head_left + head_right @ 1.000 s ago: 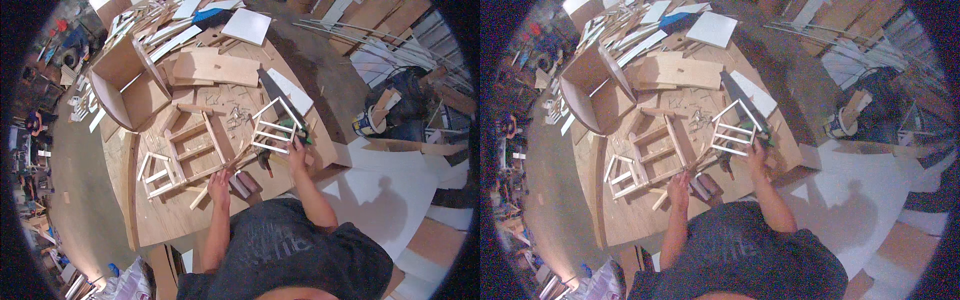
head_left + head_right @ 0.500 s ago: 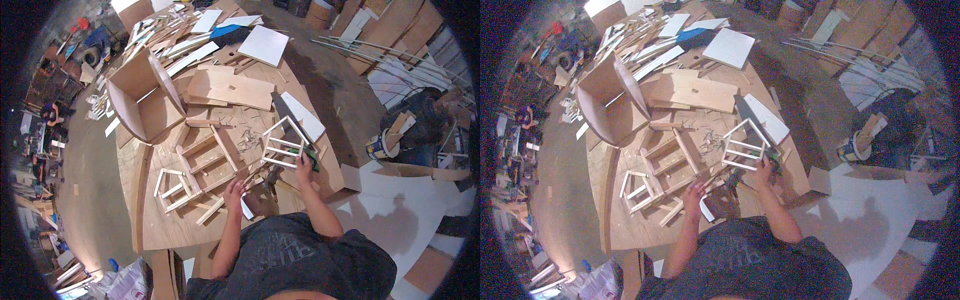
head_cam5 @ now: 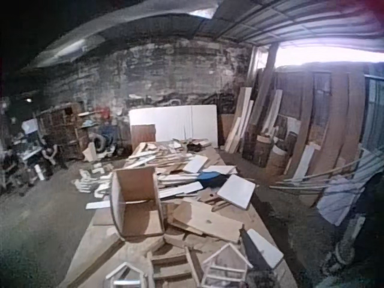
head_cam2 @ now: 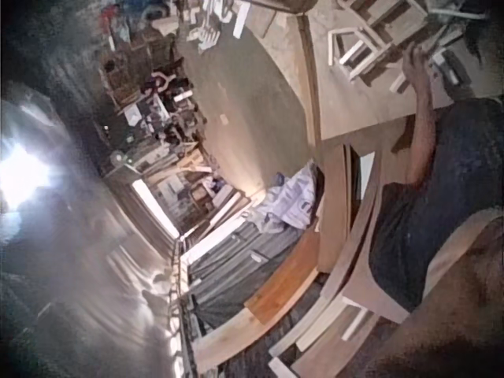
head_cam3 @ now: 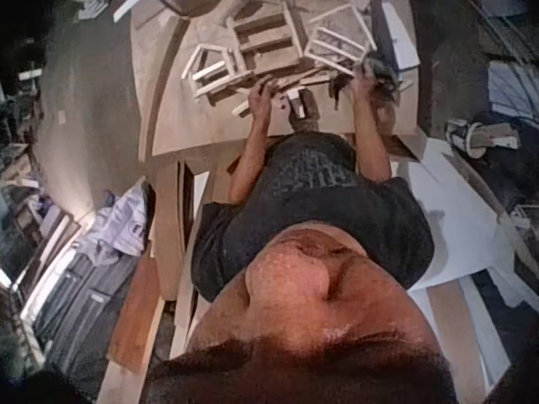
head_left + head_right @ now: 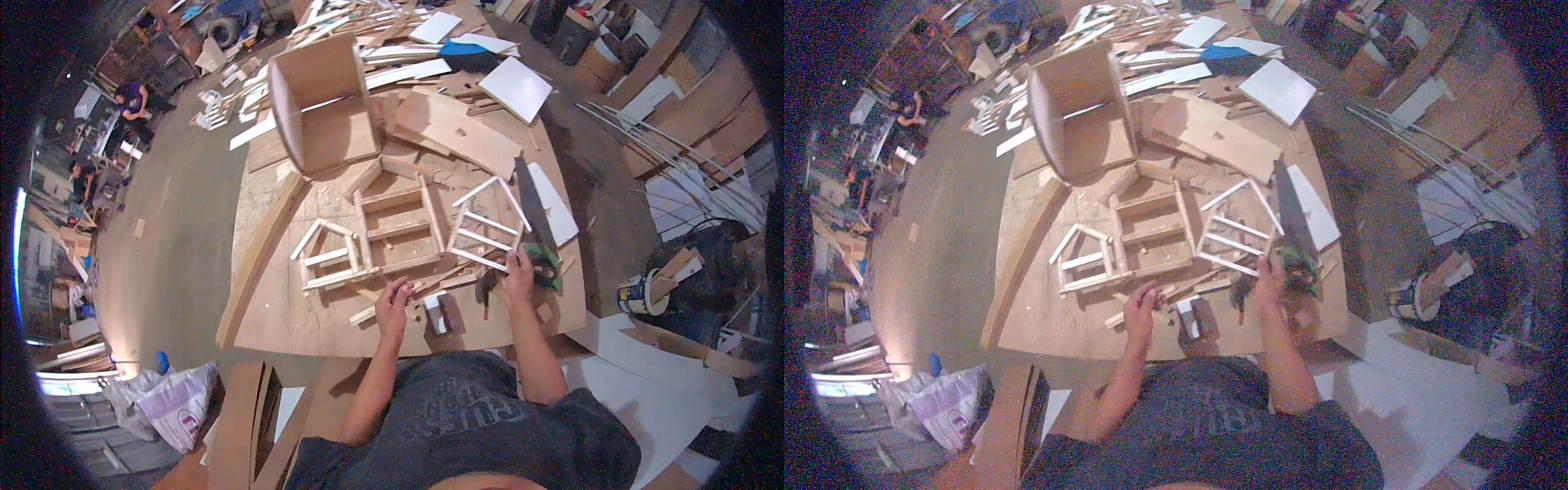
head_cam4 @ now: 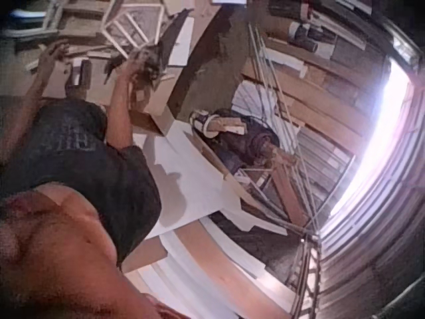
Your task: The person assembles a small wooden model house structure by hand and with a hammer, positioning small wooden slats and securing them, then reaches for a larger wooden piece on a workshop table cluttered with scrap wood.
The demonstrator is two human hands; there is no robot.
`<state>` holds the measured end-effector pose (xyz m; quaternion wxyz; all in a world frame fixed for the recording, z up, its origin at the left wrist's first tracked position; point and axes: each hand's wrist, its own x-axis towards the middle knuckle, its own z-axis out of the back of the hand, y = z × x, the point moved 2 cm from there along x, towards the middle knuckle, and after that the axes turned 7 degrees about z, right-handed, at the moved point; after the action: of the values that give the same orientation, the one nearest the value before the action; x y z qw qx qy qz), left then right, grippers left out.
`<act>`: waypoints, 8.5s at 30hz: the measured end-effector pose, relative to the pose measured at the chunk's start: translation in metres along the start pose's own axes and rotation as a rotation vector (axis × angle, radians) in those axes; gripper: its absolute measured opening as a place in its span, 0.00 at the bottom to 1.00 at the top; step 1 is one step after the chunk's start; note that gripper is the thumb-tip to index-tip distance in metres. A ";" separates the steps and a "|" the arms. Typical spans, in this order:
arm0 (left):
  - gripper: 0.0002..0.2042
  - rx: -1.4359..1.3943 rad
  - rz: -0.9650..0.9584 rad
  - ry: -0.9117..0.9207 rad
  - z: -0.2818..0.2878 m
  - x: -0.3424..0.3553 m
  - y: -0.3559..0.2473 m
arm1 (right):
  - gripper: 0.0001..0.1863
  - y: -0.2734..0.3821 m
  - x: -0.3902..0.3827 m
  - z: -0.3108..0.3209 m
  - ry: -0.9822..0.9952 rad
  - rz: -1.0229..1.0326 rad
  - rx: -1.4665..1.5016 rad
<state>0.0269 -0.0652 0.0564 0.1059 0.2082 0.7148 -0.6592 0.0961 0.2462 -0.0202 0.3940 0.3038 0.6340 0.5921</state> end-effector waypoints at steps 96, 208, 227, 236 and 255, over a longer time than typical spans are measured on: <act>0.45 1.336 -0.807 0.234 -0.149 0.117 -0.015 | 0.35 0.047 -0.009 0.088 0.116 0.503 -0.844; 0.15 0.339 -0.114 -0.204 0.129 0.042 0.020 | 0.22 -0.009 -0.160 -0.138 0.426 0.123 -0.496; 0.22 1.297 -0.844 0.247 -0.093 0.054 0.030 | 0.20 -0.023 -0.004 0.109 -0.030 -0.050 -0.210; 0.06 1.160 -0.805 0.162 -0.090 0.062 0.045 | 0.20 -0.057 0.042 0.087 0.170 -0.057 -0.432; 0.13 0.883 -0.649 0.204 -0.094 0.069 0.047 | 0.18 -0.041 -0.005 0.024 0.232 -0.096 -0.061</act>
<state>-0.0024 0.0406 -0.0045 -0.2696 0.0646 0.4048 -0.8713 0.1220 0.2497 -0.0594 0.3548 0.1906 0.6708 0.6228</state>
